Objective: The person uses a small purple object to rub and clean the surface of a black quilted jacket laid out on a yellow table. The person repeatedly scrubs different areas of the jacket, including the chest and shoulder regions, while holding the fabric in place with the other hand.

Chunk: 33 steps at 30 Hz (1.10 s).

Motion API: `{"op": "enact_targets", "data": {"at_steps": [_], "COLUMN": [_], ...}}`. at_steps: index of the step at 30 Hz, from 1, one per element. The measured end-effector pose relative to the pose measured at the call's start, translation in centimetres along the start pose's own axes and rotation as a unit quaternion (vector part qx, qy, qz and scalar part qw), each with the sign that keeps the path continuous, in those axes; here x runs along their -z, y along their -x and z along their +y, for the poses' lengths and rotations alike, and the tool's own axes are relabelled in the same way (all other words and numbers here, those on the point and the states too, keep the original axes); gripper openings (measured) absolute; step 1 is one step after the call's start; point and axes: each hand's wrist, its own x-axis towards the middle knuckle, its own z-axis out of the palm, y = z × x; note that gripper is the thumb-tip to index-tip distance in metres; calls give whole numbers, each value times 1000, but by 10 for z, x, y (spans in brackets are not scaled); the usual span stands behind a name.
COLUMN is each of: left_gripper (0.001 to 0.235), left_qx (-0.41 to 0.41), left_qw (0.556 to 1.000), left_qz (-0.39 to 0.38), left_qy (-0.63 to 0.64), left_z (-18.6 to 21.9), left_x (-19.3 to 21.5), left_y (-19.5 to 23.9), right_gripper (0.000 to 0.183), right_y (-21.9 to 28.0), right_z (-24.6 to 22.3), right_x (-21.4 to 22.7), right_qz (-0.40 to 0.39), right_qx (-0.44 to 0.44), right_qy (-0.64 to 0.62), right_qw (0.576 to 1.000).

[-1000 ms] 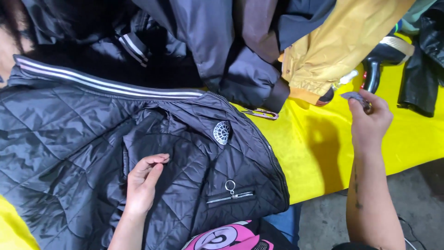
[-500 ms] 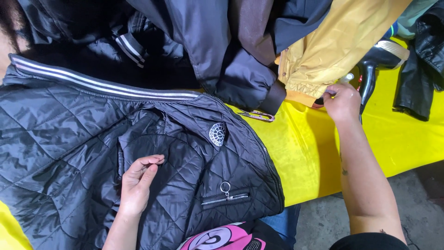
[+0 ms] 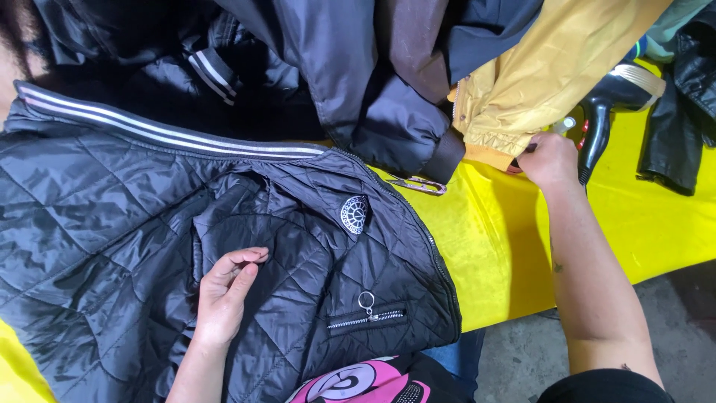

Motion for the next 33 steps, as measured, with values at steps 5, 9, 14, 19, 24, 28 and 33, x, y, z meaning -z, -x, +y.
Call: {"op": "enact_targets", "data": {"at_steps": [5,9,14,19,24,28,33], "left_gripper": [15,14,15,19,18,18,16], "left_qx": [-9,-11,-5,13,20,23,14], "left_qw": [1000,1000,1000,1000,999,999,1000], "left_qz": [2,12,12,-1,0,4,2], "left_qy": [10,-16,-22,-27,-28,-47,-25], "left_z": [0,-2,-1,3,6,9,-1], "left_x": [-1,0,4,4,3,3,6], "left_y": [-1,-2,-2,-2,-2,-2,-2], "right_gripper": [32,47,36,33,32,45,44], "right_y": [14,4,-18,11,36,51,43], "right_z": [-20,-4,23,-4,-29,-45,-34], "right_x": [25,13,-23,6,27,43,34], "right_qz": [-76,-80,-9,-48,-83,-115,-116], "right_qx": [-33,33,72,-30,-66,-73,-35], "right_qy": [-11,51,139,-25,-60,-82,-15], "right_qw": [996,995,988,998,993,987,993]}}
